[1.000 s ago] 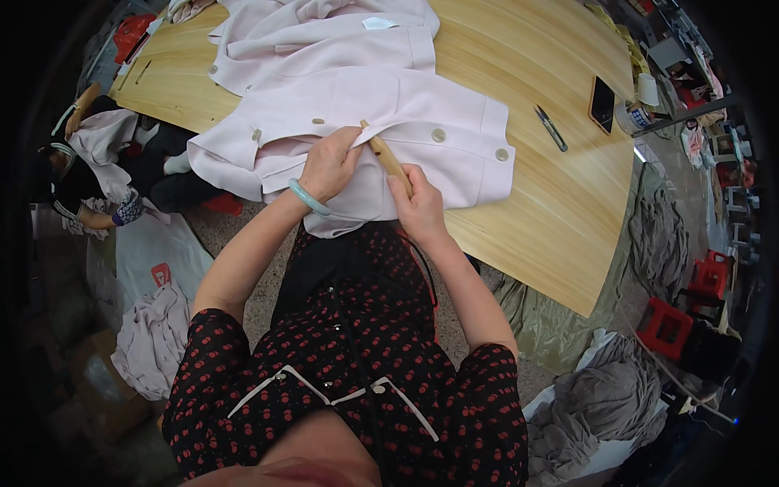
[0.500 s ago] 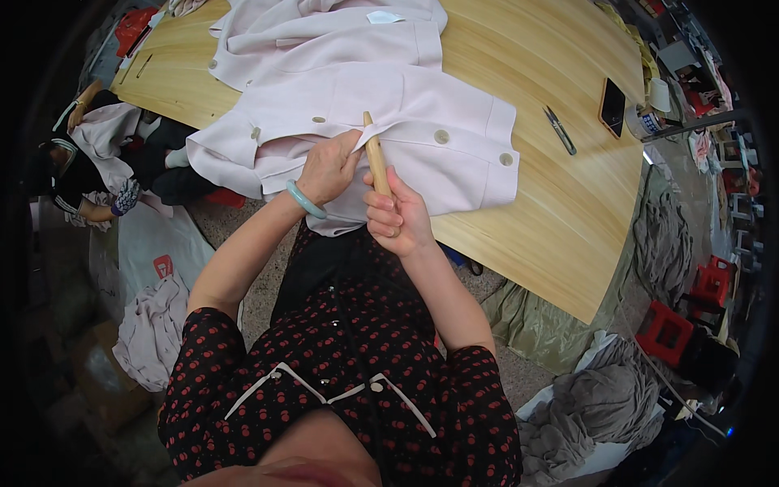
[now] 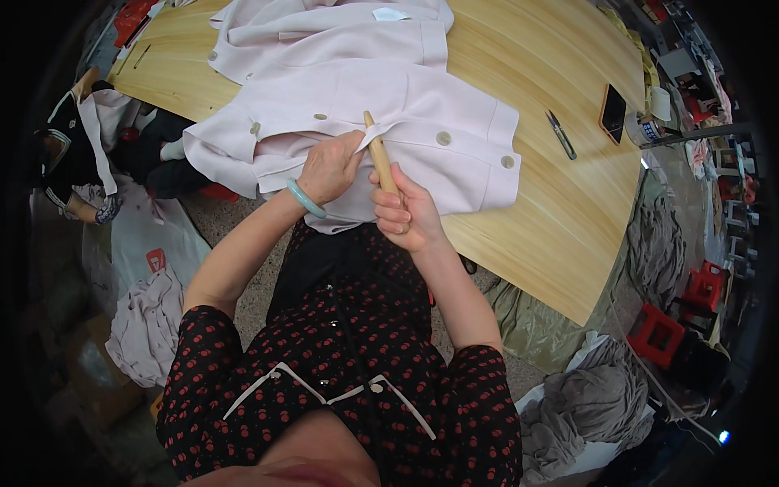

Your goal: Trim loose threads from a garment using clippers and fold it neatly on a workbench.

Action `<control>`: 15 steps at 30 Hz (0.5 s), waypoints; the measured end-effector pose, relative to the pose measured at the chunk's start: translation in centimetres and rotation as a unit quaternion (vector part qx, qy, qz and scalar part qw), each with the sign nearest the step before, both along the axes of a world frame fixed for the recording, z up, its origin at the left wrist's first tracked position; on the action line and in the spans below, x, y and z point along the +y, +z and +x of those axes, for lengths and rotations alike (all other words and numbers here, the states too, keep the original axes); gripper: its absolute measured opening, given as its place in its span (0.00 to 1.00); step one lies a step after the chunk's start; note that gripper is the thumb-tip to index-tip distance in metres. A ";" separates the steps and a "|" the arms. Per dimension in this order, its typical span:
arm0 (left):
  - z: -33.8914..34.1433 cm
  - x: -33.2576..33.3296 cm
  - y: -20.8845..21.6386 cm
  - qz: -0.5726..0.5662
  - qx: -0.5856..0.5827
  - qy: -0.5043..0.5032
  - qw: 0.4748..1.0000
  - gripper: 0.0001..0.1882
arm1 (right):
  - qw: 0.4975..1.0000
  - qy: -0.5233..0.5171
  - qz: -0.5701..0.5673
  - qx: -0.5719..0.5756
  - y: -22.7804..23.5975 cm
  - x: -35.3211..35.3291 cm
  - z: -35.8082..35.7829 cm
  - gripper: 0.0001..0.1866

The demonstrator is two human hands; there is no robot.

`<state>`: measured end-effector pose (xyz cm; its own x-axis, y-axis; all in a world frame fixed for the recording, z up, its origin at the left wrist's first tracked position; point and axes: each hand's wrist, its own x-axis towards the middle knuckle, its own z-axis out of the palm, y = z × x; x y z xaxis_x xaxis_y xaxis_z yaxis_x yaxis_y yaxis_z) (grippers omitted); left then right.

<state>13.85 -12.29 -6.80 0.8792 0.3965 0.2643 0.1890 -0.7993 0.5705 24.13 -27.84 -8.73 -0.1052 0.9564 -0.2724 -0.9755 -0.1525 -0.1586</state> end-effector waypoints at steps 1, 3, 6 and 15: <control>0.0 0.0 0.0 0.000 0.000 0.001 1.000 0.04 | 0.987 -0.032 -0.018 -0.159 -0.1 0.1 -0.1 0.18; -0.1 0.0 0.0 -0.004 0.010 0.004 1.000 0.04 | 0.882 -0.094 -0.050 -0.460 -0.3 0.4 -0.5 0.16; -0.2 -0.2 -0.4 -0.003 0.003 0.010 1.000 0.05 | 0.552 -0.164 -0.089 -0.813 -0.3 0.5 -0.7 0.13; 0.2 -0.1 -0.3 -0.025 -0.028 0.002 0.999 0.05 | 0.979 -0.026 -0.069 -0.190 1.0 -0.2 0.0 0.15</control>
<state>14.10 -12.35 -7.07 0.8620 0.4138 0.2926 0.1587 -0.7688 0.6195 24.09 -28.05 -7.71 0.0766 0.9088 -0.4101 -0.8572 -0.1500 -0.4926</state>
